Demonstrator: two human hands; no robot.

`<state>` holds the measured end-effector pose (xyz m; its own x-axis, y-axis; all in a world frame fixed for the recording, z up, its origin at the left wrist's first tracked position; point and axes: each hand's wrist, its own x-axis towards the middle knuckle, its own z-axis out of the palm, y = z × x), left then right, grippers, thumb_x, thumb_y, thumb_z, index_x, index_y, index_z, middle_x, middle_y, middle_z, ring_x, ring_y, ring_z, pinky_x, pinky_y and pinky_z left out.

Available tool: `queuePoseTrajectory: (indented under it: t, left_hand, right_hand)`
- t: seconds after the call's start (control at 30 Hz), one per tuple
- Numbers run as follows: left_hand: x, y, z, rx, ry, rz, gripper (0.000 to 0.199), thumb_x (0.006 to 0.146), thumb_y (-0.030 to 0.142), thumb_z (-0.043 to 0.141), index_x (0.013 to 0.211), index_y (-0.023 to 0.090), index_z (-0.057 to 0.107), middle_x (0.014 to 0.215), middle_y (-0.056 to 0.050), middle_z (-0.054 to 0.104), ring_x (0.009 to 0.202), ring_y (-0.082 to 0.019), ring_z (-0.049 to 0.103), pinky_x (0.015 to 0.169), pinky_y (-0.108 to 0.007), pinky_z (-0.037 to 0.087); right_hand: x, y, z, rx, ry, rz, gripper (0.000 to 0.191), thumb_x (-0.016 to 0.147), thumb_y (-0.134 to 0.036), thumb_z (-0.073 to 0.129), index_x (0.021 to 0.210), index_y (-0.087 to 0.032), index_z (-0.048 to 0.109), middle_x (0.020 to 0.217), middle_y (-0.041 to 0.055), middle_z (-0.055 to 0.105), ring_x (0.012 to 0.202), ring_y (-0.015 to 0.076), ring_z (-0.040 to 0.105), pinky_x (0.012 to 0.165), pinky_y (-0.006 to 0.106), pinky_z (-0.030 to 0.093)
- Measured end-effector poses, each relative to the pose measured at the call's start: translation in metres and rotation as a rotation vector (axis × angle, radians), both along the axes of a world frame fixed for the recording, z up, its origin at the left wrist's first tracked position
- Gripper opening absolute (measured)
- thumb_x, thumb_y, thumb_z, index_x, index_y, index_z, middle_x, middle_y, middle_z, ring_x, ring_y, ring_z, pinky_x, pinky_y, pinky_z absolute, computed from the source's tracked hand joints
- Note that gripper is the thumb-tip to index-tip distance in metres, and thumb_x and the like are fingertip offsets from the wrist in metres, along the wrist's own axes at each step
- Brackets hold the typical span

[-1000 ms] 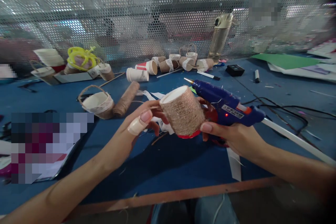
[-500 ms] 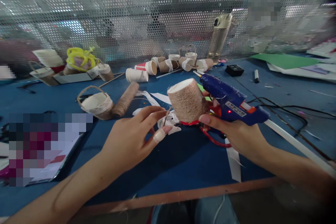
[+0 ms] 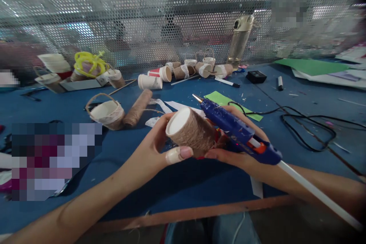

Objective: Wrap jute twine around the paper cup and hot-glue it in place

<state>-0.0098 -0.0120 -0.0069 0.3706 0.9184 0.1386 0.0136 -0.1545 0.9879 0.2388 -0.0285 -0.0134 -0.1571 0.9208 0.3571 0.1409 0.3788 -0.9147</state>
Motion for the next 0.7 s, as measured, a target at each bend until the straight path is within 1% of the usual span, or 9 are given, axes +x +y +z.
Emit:
queuePoseTrajectory:
  t: [0.07,0.13,0.2,0.23,0.33,0.43,0.5,0.57,0.7]
  left_hand:
    - [0.005,-0.002,0.0,-0.065,-0.036,0.026,0.058,0.074,0.039,0.093,0.126,0.027,0.069,0.126,-0.008,0.074,0.121,-0.032,0.066,0.102,-0.039,0.053]
    - [0.007,-0.001,-0.001,-0.109,-0.077,0.04,0.053,0.078,0.042,0.09,0.125,0.027,0.071,0.123,-0.008,0.075,0.117,-0.031,0.068,0.099,-0.037,0.055]
    - [0.006,0.001,-0.002,-0.132,-0.102,0.043,0.049,0.082,0.044,0.086,0.125,0.025,0.072,0.122,-0.009,0.075,0.116,-0.031,0.069,0.097,-0.037,0.056]
    - [0.005,0.002,-0.003,-0.137,-0.105,0.042,0.049,0.083,0.044,0.085,0.126,0.025,0.072,0.123,-0.009,0.075,0.115,-0.031,0.069,0.097,-0.037,0.056]
    - [-0.002,0.004,-0.004,-0.112,-0.139,0.039,0.051,0.084,0.041,0.084,0.13,0.026,0.071,0.125,-0.008,0.074,0.119,-0.03,0.068,0.102,-0.039,0.056]
    - [-0.007,0.004,-0.002,-0.065,-0.208,0.055,0.053,0.085,0.043,0.081,0.135,0.027,0.069,0.129,-0.008,0.074,0.125,-0.033,0.066,0.106,-0.043,0.055]
    - [-0.008,0.003,0.001,-0.043,-0.213,0.077,0.055,0.082,0.041,0.083,0.134,0.026,0.07,0.128,-0.009,0.073,0.124,-0.034,0.066,0.105,-0.046,0.056]
    - [-0.008,0.003,0.003,-0.037,-0.218,0.096,0.055,0.08,0.039,0.084,0.131,0.025,0.071,0.128,-0.009,0.073,0.123,-0.035,0.066,0.104,-0.046,0.056]
    - [-0.005,0.004,0.004,-0.053,-0.276,0.139,0.049,0.081,0.041,0.083,0.126,0.025,0.073,0.127,-0.008,0.075,0.122,-0.032,0.068,0.104,-0.044,0.056]
  right_hand:
    - [-0.003,-0.004,0.0,-0.052,0.07,0.001,0.047,0.062,-0.022,0.101,0.096,-0.031,0.07,0.132,0.0036,0.071,0.102,0.03,0.076,0.08,0.041,0.066]
    - [-0.007,-0.007,0.0,-0.145,0.155,0.027,0.051,0.062,-0.019,0.1,0.1,-0.034,0.07,0.133,-0.0003,0.07,0.082,0.0218,0.077,0.072,0.036,0.065]
    - [-0.007,-0.008,0.0,-0.212,0.211,0.08,0.053,0.062,-0.016,0.099,0.101,-0.035,0.07,0.135,-0.0032,0.068,0.07,0.0156,0.074,0.069,0.033,0.064]
    - [-0.007,-0.008,0.0,-0.217,0.219,0.099,0.052,0.062,-0.014,0.099,0.099,-0.034,0.069,0.136,-0.0037,0.067,0.07,0.0145,0.074,0.07,0.032,0.065]
    - [-0.002,-0.004,0.001,-0.111,0.153,0.118,0.039,0.07,-0.016,0.096,0.094,-0.029,0.068,0.137,-0.0003,0.067,0.086,0.0175,0.077,0.082,0.034,0.066]
    - [0.003,-0.001,0.004,0.01,0.056,0.047,0.025,0.082,-0.026,0.089,0.093,-0.027,0.067,0.13,0.0046,0.071,0.099,0.0225,0.076,0.09,0.041,0.064]
    - [0.005,-0.002,0.006,0.064,0.029,-0.016,0.022,0.085,-0.032,0.087,0.091,-0.027,0.066,0.119,0.0049,0.074,0.097,0.0234,0.075,0.091,0.043,0.062]
    - [0.006,-0.003,0.009,0.109,0.001,-0.04,0.02,0.087,-0.035,0.085,0.093,-0.029,0.067,0.103,0.0029,0.075,0.089,0.0223,0.073,0.087,0.042,0.06]
    - [0.01,-0.003,0.014,0.226,-0.11,-0.039,0.017,0.089,-0.033,0.082,0.088,-0.03,0.065,0.082,-0.0012,0.07,0.071,0.0183,0.064,0.071,0.036,0.054]
